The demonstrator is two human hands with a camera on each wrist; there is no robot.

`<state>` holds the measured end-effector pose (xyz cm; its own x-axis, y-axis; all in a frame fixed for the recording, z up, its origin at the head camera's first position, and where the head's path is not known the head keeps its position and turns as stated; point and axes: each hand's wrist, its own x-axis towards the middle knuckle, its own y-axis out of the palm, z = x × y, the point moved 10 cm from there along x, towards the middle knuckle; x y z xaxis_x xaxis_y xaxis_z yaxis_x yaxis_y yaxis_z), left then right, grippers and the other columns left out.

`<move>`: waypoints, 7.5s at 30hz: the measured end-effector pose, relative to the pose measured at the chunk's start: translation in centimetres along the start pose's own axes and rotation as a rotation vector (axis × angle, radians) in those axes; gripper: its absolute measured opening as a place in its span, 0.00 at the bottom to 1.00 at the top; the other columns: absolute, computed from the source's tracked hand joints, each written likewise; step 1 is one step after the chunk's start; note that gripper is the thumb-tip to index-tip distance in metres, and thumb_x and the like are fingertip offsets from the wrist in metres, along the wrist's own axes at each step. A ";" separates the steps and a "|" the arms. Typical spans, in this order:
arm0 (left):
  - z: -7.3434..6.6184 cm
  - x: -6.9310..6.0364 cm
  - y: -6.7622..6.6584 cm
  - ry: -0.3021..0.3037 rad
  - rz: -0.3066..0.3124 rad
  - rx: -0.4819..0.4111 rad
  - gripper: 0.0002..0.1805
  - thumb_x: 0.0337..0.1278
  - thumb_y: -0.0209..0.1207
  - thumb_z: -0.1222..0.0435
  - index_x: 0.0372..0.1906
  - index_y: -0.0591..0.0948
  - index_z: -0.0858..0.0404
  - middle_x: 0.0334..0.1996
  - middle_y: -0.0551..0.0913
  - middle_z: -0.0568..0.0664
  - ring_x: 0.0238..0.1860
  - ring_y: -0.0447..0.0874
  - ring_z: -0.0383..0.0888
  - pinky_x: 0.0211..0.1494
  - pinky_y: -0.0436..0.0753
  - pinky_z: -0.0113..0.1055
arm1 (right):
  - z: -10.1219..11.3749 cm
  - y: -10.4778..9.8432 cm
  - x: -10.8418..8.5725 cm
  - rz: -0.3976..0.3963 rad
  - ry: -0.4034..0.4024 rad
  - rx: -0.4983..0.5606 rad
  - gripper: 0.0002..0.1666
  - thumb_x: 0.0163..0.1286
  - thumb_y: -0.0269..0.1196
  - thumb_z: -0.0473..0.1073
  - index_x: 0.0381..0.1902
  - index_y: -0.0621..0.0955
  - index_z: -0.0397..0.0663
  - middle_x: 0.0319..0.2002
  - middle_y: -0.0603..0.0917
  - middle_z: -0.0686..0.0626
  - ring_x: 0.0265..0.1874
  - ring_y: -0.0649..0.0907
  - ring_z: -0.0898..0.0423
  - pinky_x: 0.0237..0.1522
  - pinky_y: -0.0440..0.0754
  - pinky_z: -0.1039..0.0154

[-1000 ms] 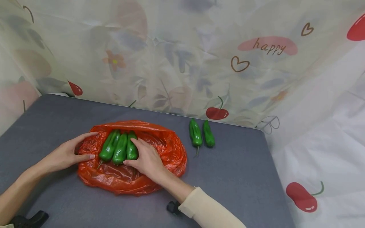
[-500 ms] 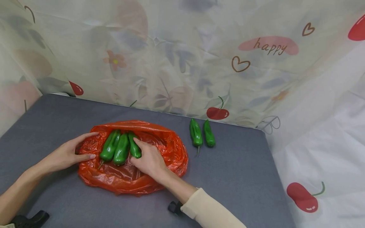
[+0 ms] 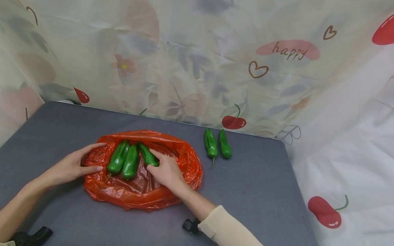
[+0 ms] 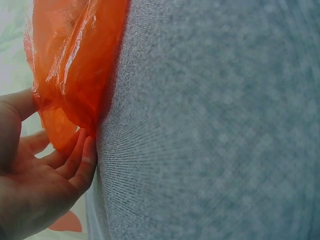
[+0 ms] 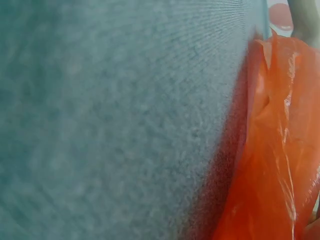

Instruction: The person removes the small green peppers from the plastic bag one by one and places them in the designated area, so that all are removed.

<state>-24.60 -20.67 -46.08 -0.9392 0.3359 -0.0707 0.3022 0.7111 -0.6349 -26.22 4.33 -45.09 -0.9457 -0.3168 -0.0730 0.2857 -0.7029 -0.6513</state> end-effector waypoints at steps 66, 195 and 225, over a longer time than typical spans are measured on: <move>0.0 0.2 -0.1 -0.005 0.019 0.007 0.44 0.60 0.68 0.55 0.76 0.59 0.63 0.65 0.68 0.70 0.59 0.73 0.64 0.55 0.77 0.58 | -7.3 -9.9 -6.4 -0.018 0.178 0.651 0.27 0.74 0.61 0.47 0.69 0.73 0.58 0.64 0.77 0.45 0.51 0.83 0.49 0.48 0.83 0.55; 0.1 -0.1 0.0 -0.014 0.038 -0.039 0.44 0.62 0.66 0.55 0.76 0.58 0.62 0.67 0.66 0.69 0.60 0.72 0.63 0.56 0.77 0.58 | -18.9 -21.7 -9.3 -0.469 0.170 0.460 0.28 0.70 0.66 0.42 0.63 0.75 0.31 0.51 0.83 0.42 0.42 0.86 0.57 0.41 0.84 0.64; -0.1 0.1 0.2 -0.006 0.047 -0.025 0.43 0.63 0.65 0.56 0.76 0.57 0.63 0.66 0.67 0.70 0.60 0.73 0.63 0.56 0.77 0.57 | -6.8 -11.7 -6.2 -0.215 -0.017 0.546 0.22 0.69 0.66 0.39 0.59 0.79 0.43 0.56 0.81 0.38 0.46 0.84 0.44 0.47 0.82 0.58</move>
<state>-24.61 -20.42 -46.09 -0.9249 0.3654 -0.1049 0.3498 0.7097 -0.6115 -24.77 18.84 -42.10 -0.9899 -0.1377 0.0328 0.1304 -0.9774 -0.1666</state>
